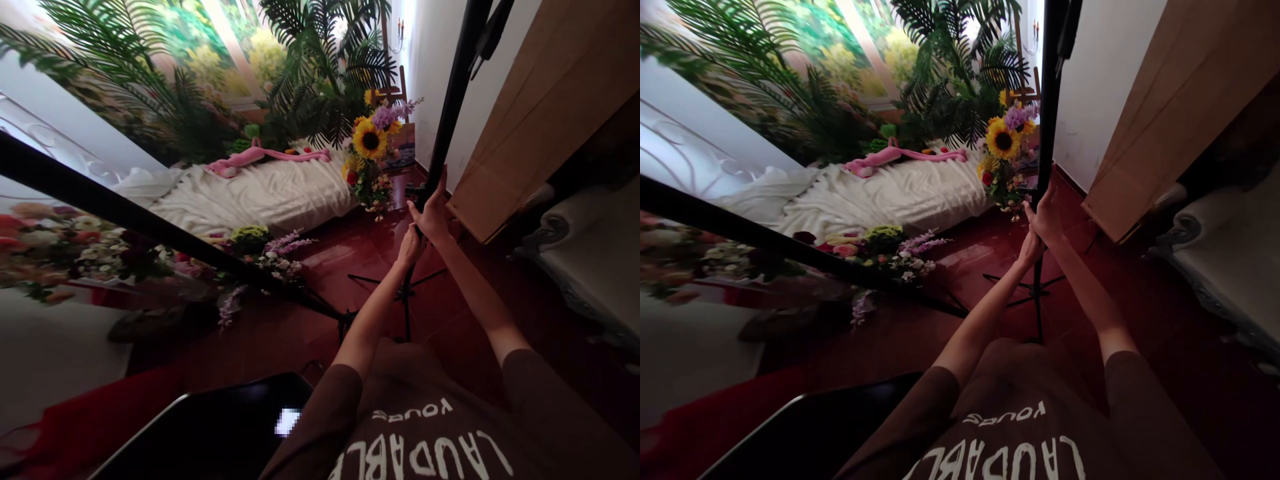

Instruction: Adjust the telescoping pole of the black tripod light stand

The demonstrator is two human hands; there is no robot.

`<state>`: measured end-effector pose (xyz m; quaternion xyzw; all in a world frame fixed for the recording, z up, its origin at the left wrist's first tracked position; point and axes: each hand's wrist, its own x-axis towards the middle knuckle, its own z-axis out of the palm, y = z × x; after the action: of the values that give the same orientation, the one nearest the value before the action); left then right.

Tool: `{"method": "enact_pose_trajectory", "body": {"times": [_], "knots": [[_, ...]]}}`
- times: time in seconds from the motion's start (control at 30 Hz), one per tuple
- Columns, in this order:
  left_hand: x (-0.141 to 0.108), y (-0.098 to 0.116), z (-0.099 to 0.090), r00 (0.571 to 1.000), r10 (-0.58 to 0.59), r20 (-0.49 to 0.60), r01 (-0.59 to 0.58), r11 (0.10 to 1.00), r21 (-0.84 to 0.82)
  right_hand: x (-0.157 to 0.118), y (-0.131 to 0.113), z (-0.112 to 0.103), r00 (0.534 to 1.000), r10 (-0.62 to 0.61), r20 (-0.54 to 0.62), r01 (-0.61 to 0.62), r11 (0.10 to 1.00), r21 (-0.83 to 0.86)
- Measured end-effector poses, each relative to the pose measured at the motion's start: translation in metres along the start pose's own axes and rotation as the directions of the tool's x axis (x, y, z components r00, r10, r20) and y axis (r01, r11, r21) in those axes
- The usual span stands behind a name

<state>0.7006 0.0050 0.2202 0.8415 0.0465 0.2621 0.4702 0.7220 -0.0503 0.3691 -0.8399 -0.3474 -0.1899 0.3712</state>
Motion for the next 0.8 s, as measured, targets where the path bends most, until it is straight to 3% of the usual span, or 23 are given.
{"method": "enact_pose_trajectory", "body": {"times": [0.2, 0.53, 0.67, 0.8], "knots": [[0.000, 0.004, -0.004, 0.999, -0.023, 0.043, 0.025, 0.999, -0.042, -0.027, 0.009, 0.016, 0.988, 0.139, 0.069, -0.140, 0.990, 0.016], [0.002, -0.010, 0.005, 1.000, 0.007, 0.014, -0.007, 1.000, 0.005, -0.034, 0.031, 0.030, 0.985, 0.159, 0.060, -0.162, 0.985, 0.053], [0.003, -0.022, 0.011, 0.996, 0.089, 0.030, -0.091, 0.992, 0.083, -0.044, 0.044, 0.024, 0.992, 0.060, 0.109, -0.078, 0.983, 0.168], [0.002, -0.026, 0.014, 0.996, 0.084, 0.002, -0.084, 0.993, 0.085, -0.067, 0.070, 0.011, 0.987, -0.065, 0.147, 0.024, 0.963, 0.268]]}}
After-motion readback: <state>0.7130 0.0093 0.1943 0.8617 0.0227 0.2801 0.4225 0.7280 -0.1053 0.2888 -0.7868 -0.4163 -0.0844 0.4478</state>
